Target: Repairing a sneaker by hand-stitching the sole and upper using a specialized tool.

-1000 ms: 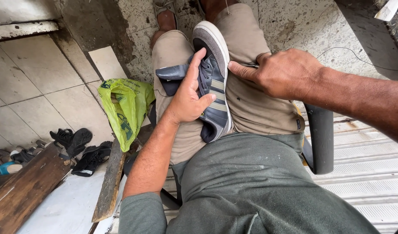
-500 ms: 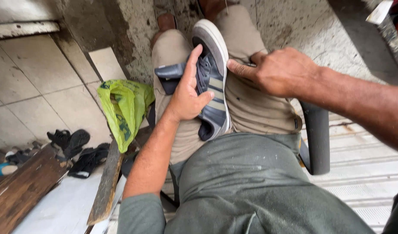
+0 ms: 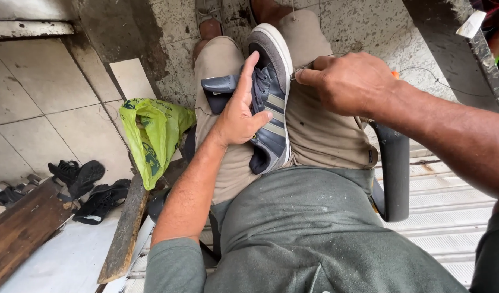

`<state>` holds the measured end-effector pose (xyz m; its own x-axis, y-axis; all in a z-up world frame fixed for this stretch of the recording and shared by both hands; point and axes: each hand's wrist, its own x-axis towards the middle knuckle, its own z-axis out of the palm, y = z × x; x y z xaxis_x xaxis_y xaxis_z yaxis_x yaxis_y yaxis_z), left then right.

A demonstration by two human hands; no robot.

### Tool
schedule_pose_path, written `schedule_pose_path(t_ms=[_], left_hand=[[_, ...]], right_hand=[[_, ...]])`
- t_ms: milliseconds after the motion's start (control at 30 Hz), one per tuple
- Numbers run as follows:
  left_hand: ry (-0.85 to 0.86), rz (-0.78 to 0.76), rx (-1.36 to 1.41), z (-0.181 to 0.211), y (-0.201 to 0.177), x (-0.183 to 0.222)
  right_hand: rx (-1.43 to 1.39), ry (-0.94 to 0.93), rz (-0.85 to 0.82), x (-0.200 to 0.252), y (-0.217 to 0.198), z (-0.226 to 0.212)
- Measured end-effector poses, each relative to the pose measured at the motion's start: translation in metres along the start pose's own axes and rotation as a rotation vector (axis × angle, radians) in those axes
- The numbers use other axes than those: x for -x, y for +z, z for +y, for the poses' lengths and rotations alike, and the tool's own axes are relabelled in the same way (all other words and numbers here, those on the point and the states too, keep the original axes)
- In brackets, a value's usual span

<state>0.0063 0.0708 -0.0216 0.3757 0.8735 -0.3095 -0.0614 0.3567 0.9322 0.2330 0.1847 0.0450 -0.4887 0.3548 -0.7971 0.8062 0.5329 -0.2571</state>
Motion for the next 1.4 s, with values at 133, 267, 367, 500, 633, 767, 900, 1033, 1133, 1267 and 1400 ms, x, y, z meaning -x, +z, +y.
schedule_pose_path(t_ms=[133,267,367,500,633,767,900,1033,1133,1267,1400], left_hand=[[0.018,0.003,0.000,-0.002,0.001,0.002],[0.108,0.044,-0.067,0.001,0.017,0.012],[0.109,0.159,-0.209,0.022,0.039,0.038],[0.667,0.752,-0.655,0.000,0.049,0.061],[0.523,0.811,-0.832,0.009,0.042,0.062],[-0.241,0.476,-1.052,0.046,0.031,0.070],[-0.483,0.263,-0.979,0.077,0.018,0.100],[-0.191,0.574,-0.946,0.047,0.006,0.127],[0.381,0.742,-0.773,0.038,0.025,0.110],[0.065,0.469,-0.818,0.012,0.032,0.064],[-0.330,0.352,-0.994,0.034,0.035,0.057]], right_hand=[[0.009,-0.075,0.114,-0.004,0.006,-0.008],[0.098,0.046,0.274,-0.001,0.025,-0.023],[0.040,0.053,0.616,-0.002,0.059,-0.019],[-0.085,0.005,0.856,0.005,0.092,0.008],[-0.160,-0.064,0.922,0.008,0.108,0.021],[-0.214,-0.120,1.009,0.002,0.114,0.024],[-0.254,-0.161,1.065,-0.002,0.121,0.028],[-0.274,-0.212,1.073,-0.005,0.121,0.035],[-0.320,-0.267,1.043,-0.008,0.117,0.042],[-0.447,-0.312,1.041,-0.009,0.117,0.047],[-0.481,-0.293,1.043,-0.010,0.117,0.053]])
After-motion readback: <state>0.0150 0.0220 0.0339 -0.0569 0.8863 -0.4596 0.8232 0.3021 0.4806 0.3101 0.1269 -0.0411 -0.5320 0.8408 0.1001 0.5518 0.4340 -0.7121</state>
